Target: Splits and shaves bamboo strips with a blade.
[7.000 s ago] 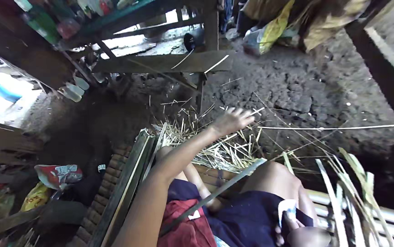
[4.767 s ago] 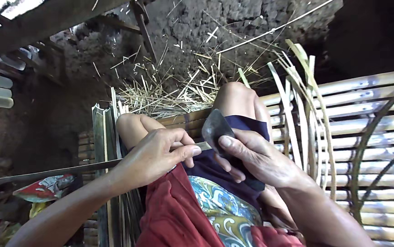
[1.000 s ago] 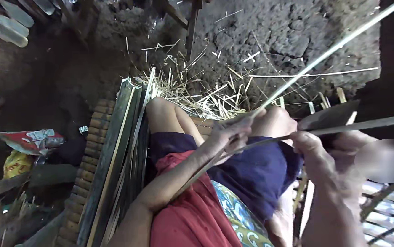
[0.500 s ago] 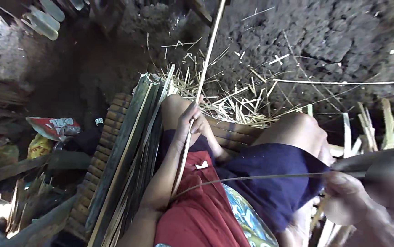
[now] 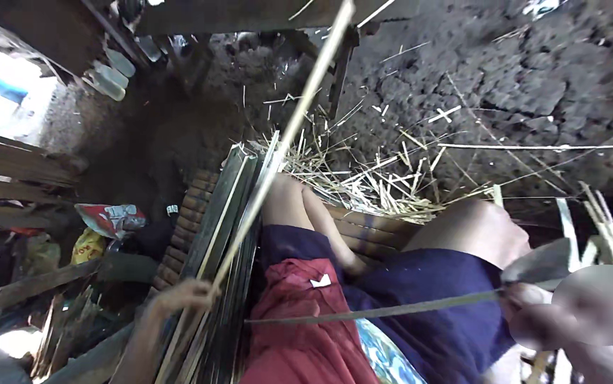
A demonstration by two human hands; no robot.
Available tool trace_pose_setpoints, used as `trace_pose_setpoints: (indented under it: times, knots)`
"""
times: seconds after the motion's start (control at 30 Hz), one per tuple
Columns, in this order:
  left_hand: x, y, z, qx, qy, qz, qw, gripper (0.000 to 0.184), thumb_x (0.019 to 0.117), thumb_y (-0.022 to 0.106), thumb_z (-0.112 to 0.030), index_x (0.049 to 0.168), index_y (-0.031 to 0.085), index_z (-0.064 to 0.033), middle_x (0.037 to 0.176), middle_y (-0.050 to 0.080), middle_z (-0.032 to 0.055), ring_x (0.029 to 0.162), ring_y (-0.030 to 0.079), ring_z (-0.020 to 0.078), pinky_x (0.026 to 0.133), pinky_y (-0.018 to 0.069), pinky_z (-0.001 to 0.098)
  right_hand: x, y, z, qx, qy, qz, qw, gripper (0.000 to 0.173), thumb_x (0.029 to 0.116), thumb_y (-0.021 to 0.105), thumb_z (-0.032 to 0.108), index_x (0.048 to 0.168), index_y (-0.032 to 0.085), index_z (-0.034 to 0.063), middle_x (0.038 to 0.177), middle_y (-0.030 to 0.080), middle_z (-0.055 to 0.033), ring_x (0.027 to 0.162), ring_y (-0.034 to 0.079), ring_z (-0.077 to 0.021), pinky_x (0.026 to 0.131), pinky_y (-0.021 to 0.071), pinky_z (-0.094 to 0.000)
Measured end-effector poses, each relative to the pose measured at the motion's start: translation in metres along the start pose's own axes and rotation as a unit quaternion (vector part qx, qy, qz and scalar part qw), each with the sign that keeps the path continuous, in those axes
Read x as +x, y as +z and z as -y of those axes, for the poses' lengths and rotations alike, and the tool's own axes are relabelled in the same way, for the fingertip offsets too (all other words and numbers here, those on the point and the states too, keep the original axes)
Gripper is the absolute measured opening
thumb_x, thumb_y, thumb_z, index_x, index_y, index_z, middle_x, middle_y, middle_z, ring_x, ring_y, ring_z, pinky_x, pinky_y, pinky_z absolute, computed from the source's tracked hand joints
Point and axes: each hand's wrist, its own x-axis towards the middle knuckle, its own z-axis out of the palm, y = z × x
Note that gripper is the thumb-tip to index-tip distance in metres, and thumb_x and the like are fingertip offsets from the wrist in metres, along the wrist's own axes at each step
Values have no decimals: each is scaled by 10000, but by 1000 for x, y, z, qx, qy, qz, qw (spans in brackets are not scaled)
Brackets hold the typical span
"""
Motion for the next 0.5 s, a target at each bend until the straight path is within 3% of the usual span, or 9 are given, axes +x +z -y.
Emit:
trace_pose_setpoints:
  times: [0.03, 0.07, 0.13, 0.2, 0.27, 0.33, 0.37, 0.43, 0.5]
  knots:
    - [-13, 11, 16, 28, -48, 19, 998, 239, 946, 621, -78, 1154, 675, 26, 1040, 704, 50, 887, 646, 66, 840, 546, 270, 2, 9, 1, 2, 4, -1, 1000, 90, 966, 665, 444, 967, 696, 360, 738, 653, 234, 594, 577, 91, 543, 499, -116]
    - [-27, 24, 17, 67, -114, 21, 991, 270, 976, 616, -63, 1209, 654, 68, 1104, 692, 129, 938, 644, 133, 884, 533, 311, 5, 19, 0, 6, 4, -3, 1000, 96, 957, 668, 451, 950, 702, 361, 730, 652, 239, 588, 574, 96, 533, 492, -110]
    - [-47, 48, -13, 151, -292, -1, 944, 390, 1028, 558, -29, 1401, 534, 84, 1390, 575, 261, 1248, 574, 325, 1104, 408, 421, 12, 39, -8, 2, -6, 0, 1000, 156, 952, 661, 470, 908, 706, 328, 688, 627, 230, 561, 551, 103, 507, 472, -102]
    - [-46, 43, -12, 255, -311, -26, 915, 492, 1017, 601, -83, 1470, 472, 58, 1487, 480, 304, 1379, 466, 432, 1157, 344, 521, 20, 60, -14, -5, -5, 9, 1000, 215, 952, 656, 426, 880, 712, 231, 662, 618, 195, 549, 552, 90, 501, 478, -114]
    - [-22, 26, -2, 321, -180, -123, 922, 535, 956, 694, -147, 1417, 530, 69, 1417, 505, 373, 1310, 495, 552, 1079, 402, 675, 29, 82, -19, -9, 7, 31, 999, 267, 959, 651, 400, 851, 710, 163, 649, 628, 160, 543, 575, 67, 509, 508, -141]
    - [0, 31, -40, 280, 29, -210, 936, 440, 1022, 607, -176, 1408, 570, 32, 1431, 543, 287, 1315, 540, 454, 1098, 427, 598, 37, 103, -25, -11, 25, 52, 998, 327, 968, 646, 403, 833, 709, 111, 642, 635, 109, 541, 590, 30, 518, 526, -182]
    - [6, 44, -68, 234, 121, -206, 942, 403, 1043, 540, -192, 1387, 601, 10, 1409, 583, 232, 1302, 571, 370, 1099, 449, 527, 42, 113, -28, -7, 31, 60, 998, 345, 970, 648, 399, 815, 706, 96, 636, 629, 92, 541, 588, 20, 525, 525, -195]
    - [12, 73, -113, 179, 224, -129, 949, 392, 1055, 483, -230, 1323, 654, 0, 1324, 656, 164, 1221, 638, 243, 1065, 502, 422, 49, 131, -30, 4, 42, 70, 997, 370, 972, 653, 389, 775, 694, 78, 611, 610, 79, 530, 565, 10, 531, 499, -216]
    - [20, 98, -133, 167, 268, -107, 943, 294, 1026, 562, -178, 1138, 738, 30, 1074, 718, 124, 971, 675, 133, 905, 547, 298, 53, 140, -29, 25, 61, 81, 994, 368, 981, 653, 367, 770, 680, 67, 605, 610, 73, 520, 561, 3, 533, 493, -214]
